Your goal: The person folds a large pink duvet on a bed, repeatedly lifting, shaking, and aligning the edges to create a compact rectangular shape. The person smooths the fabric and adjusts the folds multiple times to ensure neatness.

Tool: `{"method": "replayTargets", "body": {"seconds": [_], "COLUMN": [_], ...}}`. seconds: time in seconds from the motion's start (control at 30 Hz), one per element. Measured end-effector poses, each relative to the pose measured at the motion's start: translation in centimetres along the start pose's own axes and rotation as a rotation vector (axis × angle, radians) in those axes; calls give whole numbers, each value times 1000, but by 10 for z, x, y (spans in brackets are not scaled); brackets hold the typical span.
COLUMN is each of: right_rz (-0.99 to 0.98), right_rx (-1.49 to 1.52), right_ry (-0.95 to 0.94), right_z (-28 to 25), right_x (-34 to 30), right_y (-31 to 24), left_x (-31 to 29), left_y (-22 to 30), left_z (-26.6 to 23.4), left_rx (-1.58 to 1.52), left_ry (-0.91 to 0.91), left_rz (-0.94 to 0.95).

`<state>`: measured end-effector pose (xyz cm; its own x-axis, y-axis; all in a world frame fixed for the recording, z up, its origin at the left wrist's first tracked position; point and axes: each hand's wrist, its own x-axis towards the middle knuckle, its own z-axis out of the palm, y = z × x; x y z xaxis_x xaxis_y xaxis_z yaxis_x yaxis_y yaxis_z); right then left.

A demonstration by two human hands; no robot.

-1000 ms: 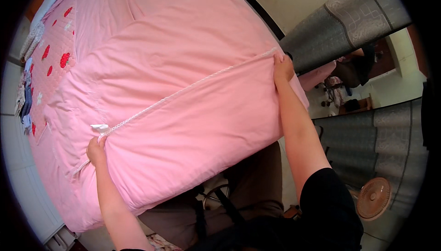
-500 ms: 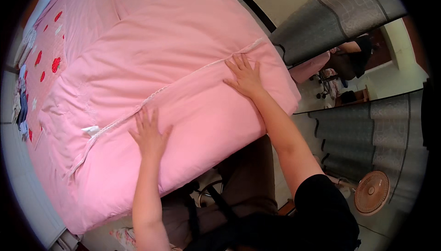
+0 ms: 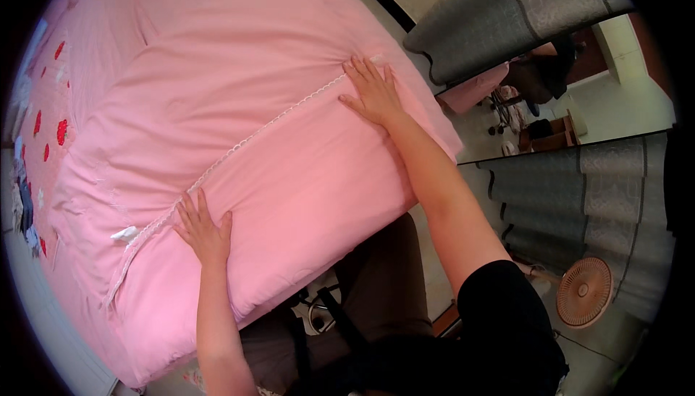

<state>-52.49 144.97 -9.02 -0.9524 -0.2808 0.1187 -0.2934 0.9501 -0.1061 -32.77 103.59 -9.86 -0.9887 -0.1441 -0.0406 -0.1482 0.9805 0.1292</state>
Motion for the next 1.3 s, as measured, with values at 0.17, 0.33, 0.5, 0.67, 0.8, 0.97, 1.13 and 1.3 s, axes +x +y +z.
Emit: {"method": "replayTargets", "body": {"seconds": [0.17, 0.33, 0.5, 0.67, 0.8, 0.97, 1.13, 1.3], "right_rz": [450, 861, 629, 722, 769, 638, 750, 867], "right_rx": [422, 800, 811, 739, 1196, 1088, 1112, 610], "right_ry": [253, -33, 336, 182, 47, -70, 133, 443], "right_z": [-32, -47, -32, -15, -43, -84, -49, -15], "right_x": [0, -4, 7, 19, -5, -109, -189, -189], "right_y": [26, 62, 57, 42, 87, 133, 75, 38], "left_x": [21, 61, 74, 64, 57, 17, -44, -57], "left_y": [-7, -6, -26, -20, -6, 52, 128, 132], "left_z": [-23, -46, -69, -42, -42, -67, -54, -36], "left_rx": [-68, -430, -458, -347, -114, -163, -177, -151], "left_ry": [136, -38, -258, -20, 70, 177, -255, -254], "left_rz": [-45, 93, -93, -49, -20, 263, 359, 334]}}
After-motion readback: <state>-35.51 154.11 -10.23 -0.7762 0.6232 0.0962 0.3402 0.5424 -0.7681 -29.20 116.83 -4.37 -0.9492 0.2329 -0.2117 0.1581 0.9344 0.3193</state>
